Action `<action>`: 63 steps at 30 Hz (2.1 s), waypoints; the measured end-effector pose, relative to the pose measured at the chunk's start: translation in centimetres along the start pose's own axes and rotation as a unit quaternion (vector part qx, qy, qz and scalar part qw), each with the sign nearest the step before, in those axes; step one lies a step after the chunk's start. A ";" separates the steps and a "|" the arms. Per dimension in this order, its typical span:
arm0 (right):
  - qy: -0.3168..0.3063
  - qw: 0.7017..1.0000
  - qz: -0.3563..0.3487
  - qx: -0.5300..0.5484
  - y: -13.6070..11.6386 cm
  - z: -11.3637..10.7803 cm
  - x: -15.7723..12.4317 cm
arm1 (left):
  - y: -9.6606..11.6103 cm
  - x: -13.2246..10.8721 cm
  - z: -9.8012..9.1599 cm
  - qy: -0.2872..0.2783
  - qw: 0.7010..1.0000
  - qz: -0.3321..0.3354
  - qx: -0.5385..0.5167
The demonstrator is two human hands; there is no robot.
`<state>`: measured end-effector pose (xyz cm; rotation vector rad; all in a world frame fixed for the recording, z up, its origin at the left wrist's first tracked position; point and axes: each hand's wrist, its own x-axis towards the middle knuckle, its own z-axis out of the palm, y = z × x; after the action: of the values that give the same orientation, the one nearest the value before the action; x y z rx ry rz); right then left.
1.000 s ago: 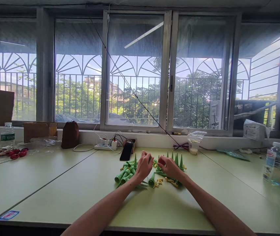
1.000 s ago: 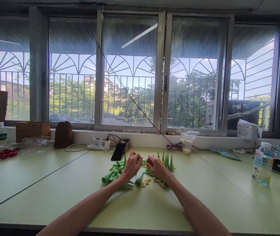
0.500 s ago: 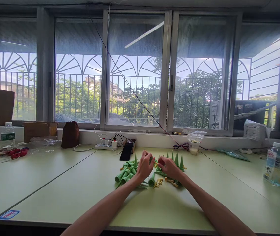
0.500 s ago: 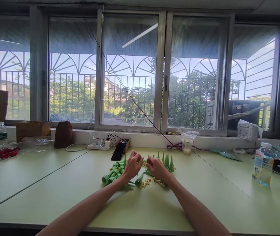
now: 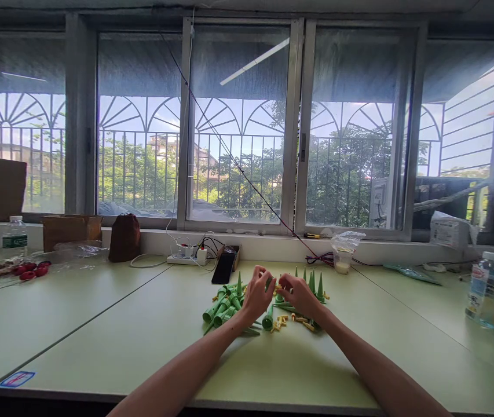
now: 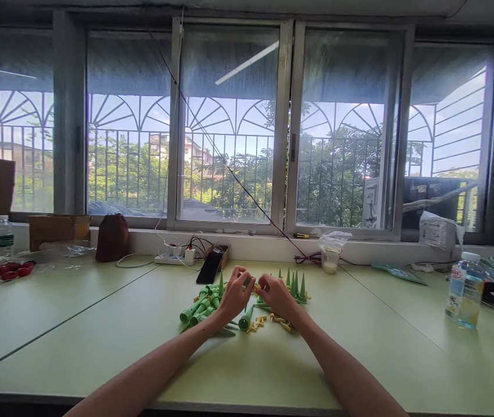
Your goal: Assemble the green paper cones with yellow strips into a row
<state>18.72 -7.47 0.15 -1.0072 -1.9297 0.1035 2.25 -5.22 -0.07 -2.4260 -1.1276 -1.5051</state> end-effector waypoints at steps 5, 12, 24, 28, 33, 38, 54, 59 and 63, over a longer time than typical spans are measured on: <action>0.004 1.000 -0.003 0.007 0.1 0.1 0.0 | 0.0 0.0 0.1 0.018 1.000 0.005 -0.004; 0.011 1.000 -0.007 0.006 0.1 0.1 0.1 | 0.1 0.0 0.0 0.018 1.000 -0.001 -0.010; 0.004 1.000 0.007 0.007 0.0 0.2 0.0 | -0.2 0.0 0.4 0.045 0.998 0.036 -0.023; 0.001 1.000 0.003 0.004 -0.1 0.1 0.0 | -0.2 0.0 0.4 0.056 0.997 0.049 -0.034; -0.005 1.000 0.003 -0.005 -0.3 0.1 -0.1 | -0.1 0.0 0.3 0.060 0.996 0.053 -0.042; -0.016 1.000 0.000 -0.009 -0.3 0.1 -0.3 | -0.2 0.0 0.4 0.056 0.996 0.054 -0.048; -0.018 1.000 -0.005 -0.006 0.0 0.3 -0.2 | -0.3 0.0 0.6 0.064 0.995 0.065 -0.041; -0.027 0.999 -0.006 -0.017 0.0 0.2 -0.3 | -0.2 0.0 0.5 0.058 0.995 0.066 -0.045; -0.022 1.000 -0.011 -0.008 0.2 0.3 -0.3 | -0.2 0.0 0.6 0.057 0.995 0.062 -0.047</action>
<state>18.72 -7.43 -0.31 -1.0005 -1.9851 0.0986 2.55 -4.86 -0.45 -2.3840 -0.8884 -1.6679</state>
